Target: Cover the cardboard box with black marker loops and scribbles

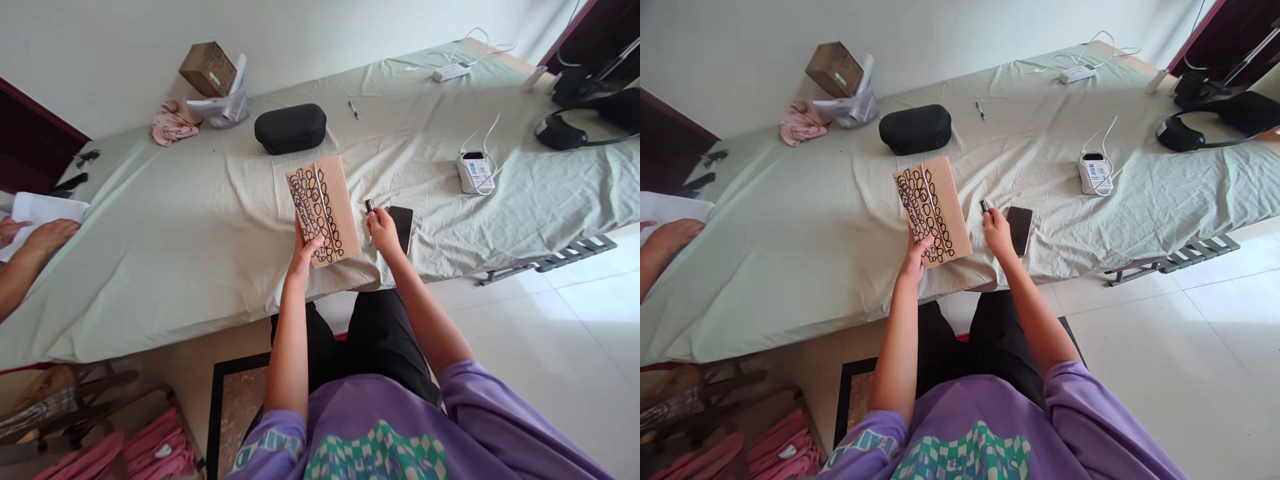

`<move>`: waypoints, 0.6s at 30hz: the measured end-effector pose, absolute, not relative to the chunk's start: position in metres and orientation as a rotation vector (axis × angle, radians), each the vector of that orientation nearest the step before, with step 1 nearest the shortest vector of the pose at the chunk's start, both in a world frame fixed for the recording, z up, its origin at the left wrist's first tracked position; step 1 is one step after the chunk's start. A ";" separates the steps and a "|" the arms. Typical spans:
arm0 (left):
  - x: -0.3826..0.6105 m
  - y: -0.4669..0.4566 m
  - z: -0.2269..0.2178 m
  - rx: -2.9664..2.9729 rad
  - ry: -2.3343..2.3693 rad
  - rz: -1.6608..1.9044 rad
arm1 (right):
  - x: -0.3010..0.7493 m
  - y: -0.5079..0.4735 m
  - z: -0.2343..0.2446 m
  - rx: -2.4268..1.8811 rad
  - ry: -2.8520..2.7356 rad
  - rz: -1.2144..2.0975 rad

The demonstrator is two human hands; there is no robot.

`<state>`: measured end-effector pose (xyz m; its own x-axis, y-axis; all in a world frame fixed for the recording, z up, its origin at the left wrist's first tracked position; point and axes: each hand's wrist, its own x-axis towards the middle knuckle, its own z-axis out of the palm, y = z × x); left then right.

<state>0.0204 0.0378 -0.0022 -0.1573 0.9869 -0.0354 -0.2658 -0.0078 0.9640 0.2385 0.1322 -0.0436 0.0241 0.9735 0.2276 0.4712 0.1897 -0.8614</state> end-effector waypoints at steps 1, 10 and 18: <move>0.020 0.038 -0.002 0.920 1.124 1.432 | 0.237 0.131 -0.042 -1.447 -1.570 0.738; 0.024 0.035 0.002 0.917 1.112 1.450 | 0.225 0.134 -0.033 -1.786 -1.700 0.697; 0.020 0.040 -0.007 0.953 1.087 1.464 | 0.242 0.116 0.002 -1.721 -2.030 1.082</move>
<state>0.0201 0.0396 -0.0066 -0.1526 0.9881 0.0170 -0.2699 -0.0582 0.9611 0.2417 0.1156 0.0023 -0.2594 0.9315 -0.2551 0.7313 0.0169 -0.6818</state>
